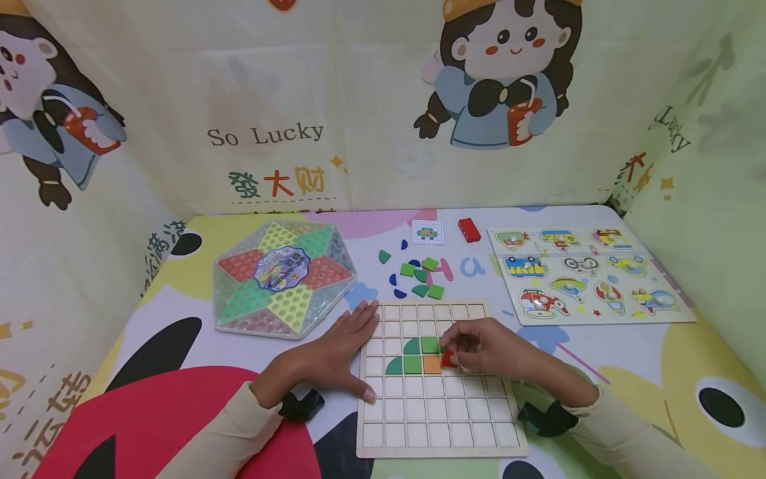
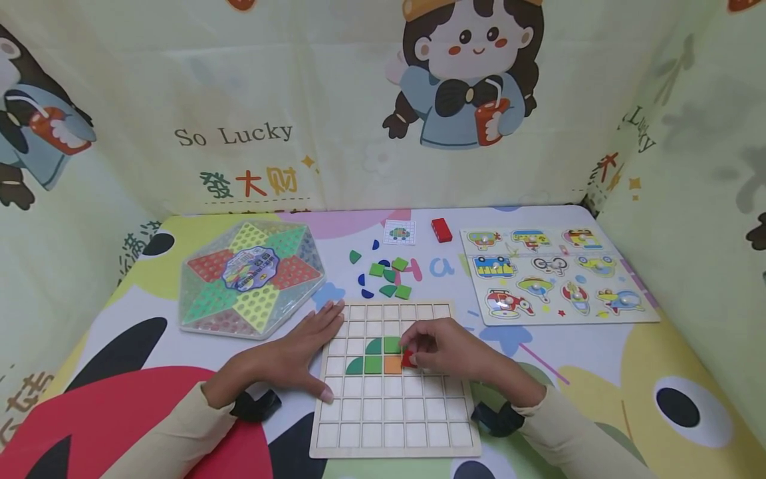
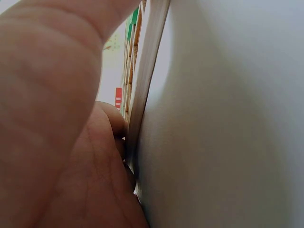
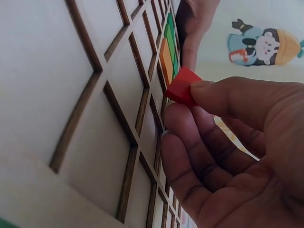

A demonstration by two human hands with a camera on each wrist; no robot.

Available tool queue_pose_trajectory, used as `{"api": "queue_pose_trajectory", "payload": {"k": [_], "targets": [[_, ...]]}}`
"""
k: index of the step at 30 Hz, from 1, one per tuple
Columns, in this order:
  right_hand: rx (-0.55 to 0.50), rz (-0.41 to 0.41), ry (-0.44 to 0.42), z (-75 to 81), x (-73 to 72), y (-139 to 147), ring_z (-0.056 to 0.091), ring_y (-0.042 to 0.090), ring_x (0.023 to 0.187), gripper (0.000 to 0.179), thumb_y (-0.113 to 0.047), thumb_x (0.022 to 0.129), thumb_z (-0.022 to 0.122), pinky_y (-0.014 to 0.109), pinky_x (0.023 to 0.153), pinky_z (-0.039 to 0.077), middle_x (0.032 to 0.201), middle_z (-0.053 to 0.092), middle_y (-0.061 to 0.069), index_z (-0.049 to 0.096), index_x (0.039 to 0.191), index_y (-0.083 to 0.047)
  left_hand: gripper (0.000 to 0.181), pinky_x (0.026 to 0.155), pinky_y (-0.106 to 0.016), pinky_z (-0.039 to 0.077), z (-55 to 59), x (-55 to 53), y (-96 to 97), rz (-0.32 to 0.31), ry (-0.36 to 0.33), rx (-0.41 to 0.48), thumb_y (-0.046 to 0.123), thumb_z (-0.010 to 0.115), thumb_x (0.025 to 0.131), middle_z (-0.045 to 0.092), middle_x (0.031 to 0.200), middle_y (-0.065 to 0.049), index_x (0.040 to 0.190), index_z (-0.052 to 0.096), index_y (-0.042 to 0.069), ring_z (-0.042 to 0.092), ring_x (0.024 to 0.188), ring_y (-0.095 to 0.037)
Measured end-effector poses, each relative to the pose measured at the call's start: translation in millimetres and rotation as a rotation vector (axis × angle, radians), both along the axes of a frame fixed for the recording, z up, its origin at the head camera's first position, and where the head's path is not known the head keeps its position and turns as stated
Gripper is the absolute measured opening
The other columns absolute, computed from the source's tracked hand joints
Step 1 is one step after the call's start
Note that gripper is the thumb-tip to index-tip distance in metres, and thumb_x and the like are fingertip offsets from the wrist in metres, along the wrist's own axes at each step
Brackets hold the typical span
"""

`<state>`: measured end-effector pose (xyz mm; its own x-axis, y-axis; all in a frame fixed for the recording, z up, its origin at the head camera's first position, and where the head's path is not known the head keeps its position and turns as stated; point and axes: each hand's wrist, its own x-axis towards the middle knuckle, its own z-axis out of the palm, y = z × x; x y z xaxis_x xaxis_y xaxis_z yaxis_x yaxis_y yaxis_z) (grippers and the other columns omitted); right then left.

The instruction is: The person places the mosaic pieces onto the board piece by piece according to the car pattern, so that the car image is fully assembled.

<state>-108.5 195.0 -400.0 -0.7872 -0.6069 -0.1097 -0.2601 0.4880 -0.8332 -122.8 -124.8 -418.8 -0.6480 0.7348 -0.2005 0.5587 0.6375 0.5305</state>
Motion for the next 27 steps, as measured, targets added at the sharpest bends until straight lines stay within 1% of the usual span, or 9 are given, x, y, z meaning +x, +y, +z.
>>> {"api": "queue_pose_trajectory", "payload": {"k": [5,13,17,21,25,27], "targets": [[0.013,0.012,0.011,-0.7,3.3,0.8,0.056,0.014,0.08,0.016,0.0,0.087,0.069,0.024,0.068,0.05,0.093,0.065,-0.003,0.071,0.098,-0.012,0.122,0.116,-0.049,-0.004,0.6,-0.2,0.1,-0.005,-0.002,0.0,0.06,0.078,0.07,-0.005,0.163,-0.006,0.156,0.011,0.005,-0.012,0.147,-0.024],[0.027,0.048,0.065,-3.0,4.5,0.4,0.057,0.012,0.081,0.016,-0.002,0.087,0.071,0.025,0.071,0.052,0.094,0.065,-0.007,0.072,0.1,-0.013,0.122,0.116,-0.049,-0.003,-0.2,0.5,0.0,0.004,0.001,-0.003,0.061,0.077,0.069,-0.004,0.163,-0.005,0.156,0.011,0.005,-0.012,0.147,-0.023],[0.048,0.047,0.107,-5.0,4.1,-1.3,0.055,0.01,0.08,0.017,-0.004,0.087,0.072,0.024,0.069,0.05,0.094,0.063,-0.008,0.071,0.101,-0.014,0.122,0.116,-0.049,-0.003,-0.2,0.5,-0.5,0.004,-0.001,-0.001,0.061,0.077,0.069,-0.004,0.163,-0.005,0.156,0.011,0.006,-0.012,0.147,-0.023],[0.048,0.053,0.15,-6.5,3.5,-3.5,0.053,0.01,0.077,0.017,-0.005,0.086,0.073,0.023,0.066,0.048,0.092,0.062,-0.008,0.072,0.1,-0.014,0.122,0.116,-0.049,-0.004,0.0,-0.2,-0.7,0.002,-0.007,0.005,0.061,0.077,0.069,-0.005,0.163,-0.005,0.156,0.011,0.006,-0.012,0.147,-0.023],[0.042,0.073,0.151,-6.0,3.0,-4.8,0.053,0.009,0.076,0.015,-0.005,0.087,0.073,0.023,0.065,0.048,0.09,0.062,-0.008,0.072,0.099,-0.014,0.123,0.116,-0.048,-0.005,0.3,-0.6,-0.9,0.002,-0.015,0.002,0.062,0.077,0.069,-0.006,0.163,-0.004,0.156,0.01,0.007,-0.013,0.146,-0.022],[0.044,0.077,0.138,-4.9,2.7,-4.6,0.054,0.009,0.078,0.014,-0.006,0.087,0.073,0.023,0.067,0.049,0.091,0.063,-0.008,0.072,0.099,-0.014,0.123,0.116,-0.048,-0.005,0.1,-0.7,-1.0,0.0,-0.015,0.0,0.063,0.076,0.069,-0.006,0.163,-0.004,0.156,0.01,0.007,-0.014,0.146,-0.022]]}}
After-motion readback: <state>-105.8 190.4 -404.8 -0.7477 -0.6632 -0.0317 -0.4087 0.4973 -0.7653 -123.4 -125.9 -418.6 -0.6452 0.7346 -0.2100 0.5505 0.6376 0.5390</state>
